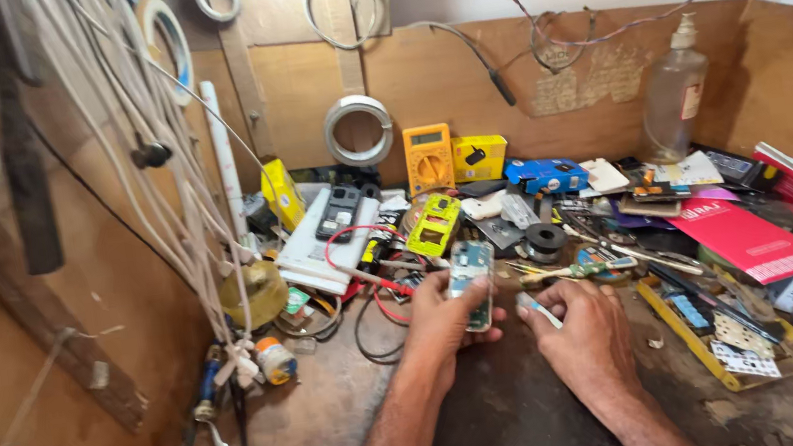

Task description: The person uses a small metal tool to pry open the back cover of a yellow mobile phone. They remove the cover to reveal the internal circuit board and battery, then place the cover on the table. The person continues to manipulate the phone's internal components with the tool.

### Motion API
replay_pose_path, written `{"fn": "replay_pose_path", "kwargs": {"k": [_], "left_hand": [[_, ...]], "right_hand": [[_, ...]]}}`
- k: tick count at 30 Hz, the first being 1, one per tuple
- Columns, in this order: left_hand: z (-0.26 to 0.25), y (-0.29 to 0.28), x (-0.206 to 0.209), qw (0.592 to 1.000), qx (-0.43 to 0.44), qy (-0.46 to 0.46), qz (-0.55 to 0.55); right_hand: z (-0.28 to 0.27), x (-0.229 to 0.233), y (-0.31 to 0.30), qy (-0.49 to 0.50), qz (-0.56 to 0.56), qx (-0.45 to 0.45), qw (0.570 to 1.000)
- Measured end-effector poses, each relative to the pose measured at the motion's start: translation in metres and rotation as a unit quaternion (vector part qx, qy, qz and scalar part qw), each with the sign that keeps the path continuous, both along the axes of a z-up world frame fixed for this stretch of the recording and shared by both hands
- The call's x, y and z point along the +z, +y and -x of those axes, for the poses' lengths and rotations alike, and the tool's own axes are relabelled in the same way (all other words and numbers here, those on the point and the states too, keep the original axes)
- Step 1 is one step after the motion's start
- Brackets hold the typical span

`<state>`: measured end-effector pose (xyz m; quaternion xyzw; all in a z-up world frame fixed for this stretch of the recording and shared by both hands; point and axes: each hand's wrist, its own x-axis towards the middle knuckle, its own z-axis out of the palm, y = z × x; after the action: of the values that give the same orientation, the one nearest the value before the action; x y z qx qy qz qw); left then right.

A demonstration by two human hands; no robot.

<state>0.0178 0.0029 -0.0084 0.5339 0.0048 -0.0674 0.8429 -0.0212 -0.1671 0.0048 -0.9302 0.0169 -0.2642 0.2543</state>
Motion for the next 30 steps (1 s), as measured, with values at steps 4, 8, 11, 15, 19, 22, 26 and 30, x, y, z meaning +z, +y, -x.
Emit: {"fn": "replay_pose_path", "kwargs": {"k": [4,8,11,15,19,22,26,30], "left_hand": [[0.008,-0.003,0.001,0.998,0.017,-0.007,0.067],[0.005,-0.003,-0.001,0.995,0.027,-0.045,0.083],[0.009,-0.003,-0.013,0.994,0.031,-0.061,0.082],[0.002,-0.004,-0.008,0.996,0.031,-0.053,0.071],[0.001,-0.004,-0.023,0.994,0.06,-0.082,0.046],[0.001,-0.003,-0.024,0.994,0.054,-0.078,0.062],[-0.002,-0.002,-0.018,0.994,0.052,-0.075,0.061],[0.001,0.001,-0.029,0.993,0.041,-0.102,0.053]], "right_hand": [[0.004,-0.001,0.001,-0.028,-0.034,0.013,0.999],[0.004,0.001,0.003,0.006,-0.099,-0.014,0.995],[0.001,-0.001,0.003,-0.086,-0.145,0.039,0.985],[-0.014,0.013,0.014,-0.031,-0.323,0.115,0.939],[-0.014,0.006,0.027,0.019,-0.358,0.124,0.925],[-0.007,0.007,0.031,-0.041,-0.265,0.137,0.954],[-0.006,0.009,0.032,-0.073,-0.212,0.107,0.969],[-0.002,-0.003,0.027,-0.124,-0.15,0.127,0.973]]}}
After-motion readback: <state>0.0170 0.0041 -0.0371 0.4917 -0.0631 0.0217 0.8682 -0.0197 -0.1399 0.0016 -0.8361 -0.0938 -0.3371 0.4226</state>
